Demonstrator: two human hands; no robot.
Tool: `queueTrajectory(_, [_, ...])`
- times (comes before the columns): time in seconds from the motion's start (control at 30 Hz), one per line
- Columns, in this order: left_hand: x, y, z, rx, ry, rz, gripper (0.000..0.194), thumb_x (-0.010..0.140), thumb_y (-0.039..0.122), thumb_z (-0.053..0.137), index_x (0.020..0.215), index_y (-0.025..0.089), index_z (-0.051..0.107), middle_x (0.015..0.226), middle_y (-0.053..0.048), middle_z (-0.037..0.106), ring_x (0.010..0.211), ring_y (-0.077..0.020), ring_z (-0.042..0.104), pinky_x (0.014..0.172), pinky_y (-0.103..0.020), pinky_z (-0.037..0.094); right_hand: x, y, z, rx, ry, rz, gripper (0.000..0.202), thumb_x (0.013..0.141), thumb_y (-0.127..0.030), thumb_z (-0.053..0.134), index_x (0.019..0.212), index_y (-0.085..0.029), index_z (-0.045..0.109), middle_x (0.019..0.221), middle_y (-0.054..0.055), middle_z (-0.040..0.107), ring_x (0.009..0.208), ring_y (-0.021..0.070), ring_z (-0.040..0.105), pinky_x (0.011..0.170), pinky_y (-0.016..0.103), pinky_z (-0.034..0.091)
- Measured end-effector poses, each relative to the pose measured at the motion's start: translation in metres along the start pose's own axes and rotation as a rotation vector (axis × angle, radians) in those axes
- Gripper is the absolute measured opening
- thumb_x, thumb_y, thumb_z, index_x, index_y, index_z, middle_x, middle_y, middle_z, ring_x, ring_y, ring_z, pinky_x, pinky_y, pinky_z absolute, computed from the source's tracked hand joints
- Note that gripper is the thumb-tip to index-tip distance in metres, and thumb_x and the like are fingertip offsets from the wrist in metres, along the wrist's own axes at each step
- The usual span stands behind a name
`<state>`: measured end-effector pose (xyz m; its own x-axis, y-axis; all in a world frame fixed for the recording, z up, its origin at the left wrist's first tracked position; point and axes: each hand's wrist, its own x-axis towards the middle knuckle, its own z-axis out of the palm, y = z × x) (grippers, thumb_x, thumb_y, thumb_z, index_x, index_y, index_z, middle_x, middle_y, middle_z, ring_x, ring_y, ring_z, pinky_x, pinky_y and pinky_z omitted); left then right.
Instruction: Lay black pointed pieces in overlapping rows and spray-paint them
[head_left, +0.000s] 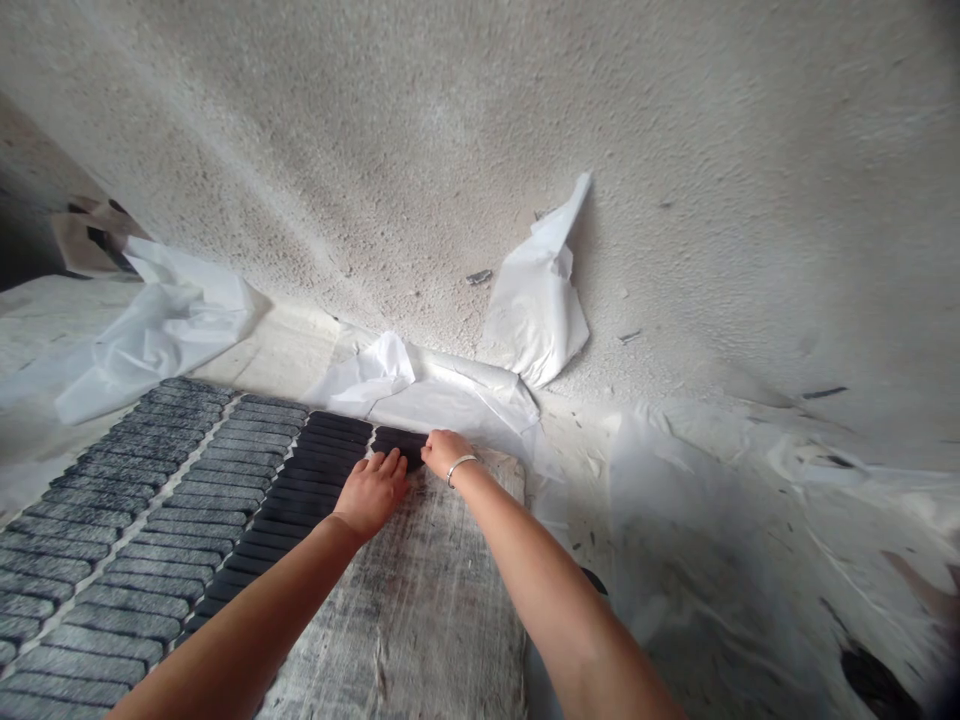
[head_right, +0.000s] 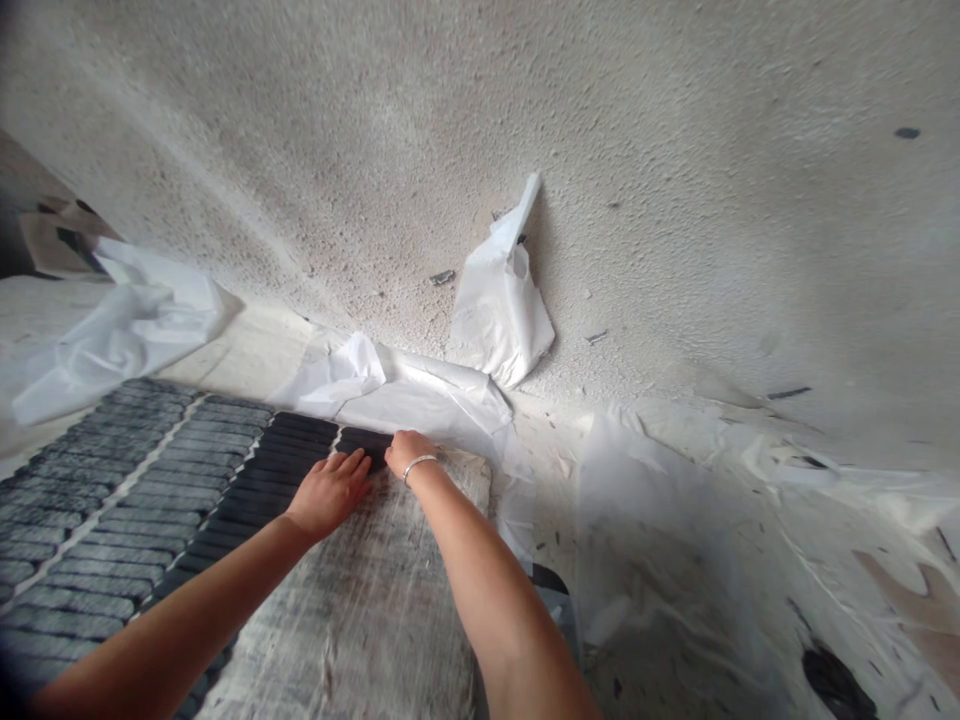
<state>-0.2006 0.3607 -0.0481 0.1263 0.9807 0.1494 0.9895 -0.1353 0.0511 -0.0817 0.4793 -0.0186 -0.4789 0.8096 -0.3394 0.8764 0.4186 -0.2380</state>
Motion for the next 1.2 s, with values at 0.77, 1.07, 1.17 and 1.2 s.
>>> queueTrajectory(0.77, [0.001, 0.003, -0.028, -0.021, -0.067, -0.055, 0.051, 0.082, 0.056, 0.047, 0.114, 0.019, 0.062, 0.134, -0.015, 0.048, 0.122, -0.0324, 0.041, 0.099, -0.051, 0.031, -0.144, 0.059, -0.014, 0.166, 0.377, -0.018, 0.03, 0.081, -0.011, 0.048, 0.108, -0.017, 0.06, 0.115, 0.009, 0.057, 0.107, 0.0175, 0.051, 0.096, 0.029, 0.037])
queueTrajectory(1.07, [-0.08, 0.068, -0.043, -0.268, 0.092, 0.032, 0.055, 0.086, 0.052, 0.044, 0.123, 0.013, 0.05, 0.129, -0.009, 0.048, 0.115, -0.0281, 0.046, 0.094, -0.046, 0.038, -0.326, 0.135, -0.005, 0.388, 0.419, 0.352, 0.029, 0.089, -0.02, 0.042, 0.114, -0.018, 0.057, 0.113, 0.006, 0.059, 0.096, 0.0131, 0.056, 0.086, 0.024, 0.042])
queueTrajectory(1.17, [-0.147, 0.123, -0.052, -0.428, 0.019, 0.212, 0.039, 0.085, 0.039, 0.052, 0.117, 0.017, 0.055, 0.116, -0.009, 0.057, 0.106, -0.0234, 0.053, 0.092, -0.038, 0.043, -0.384, 0.148, 0.016, 0.372, 0.311, 0.374, 0.023, 0.087, -0.018, 0.045, 0.102, -0.017, 0.062, 0.102, 0.005, 0.063, 0.091, 0.0133, 0.056, 0.083, 0.023, 0.041])
queueTrajectory(1.2, [-0.17, 0.142, -0.055, -0.481, -0.03, 0.287, 0.034, 0.085, 0.035, 0.053, 0.113, 0.018, 0.056, 0.112, -0.009, 0.06, 0.103, -0.0223, 0.055, 0.089, -0.036, 0.044, -0.4, 0.15, 0.025, 0.363, 0.25, 0.36, 0.021, 0.086, -0.018, 0.046, 0.098, -0.017, 0.063, 0.097, 0.004, 0.064, 0.089, 0.0133, 0.056, 0.082, 0.023, 0.041])
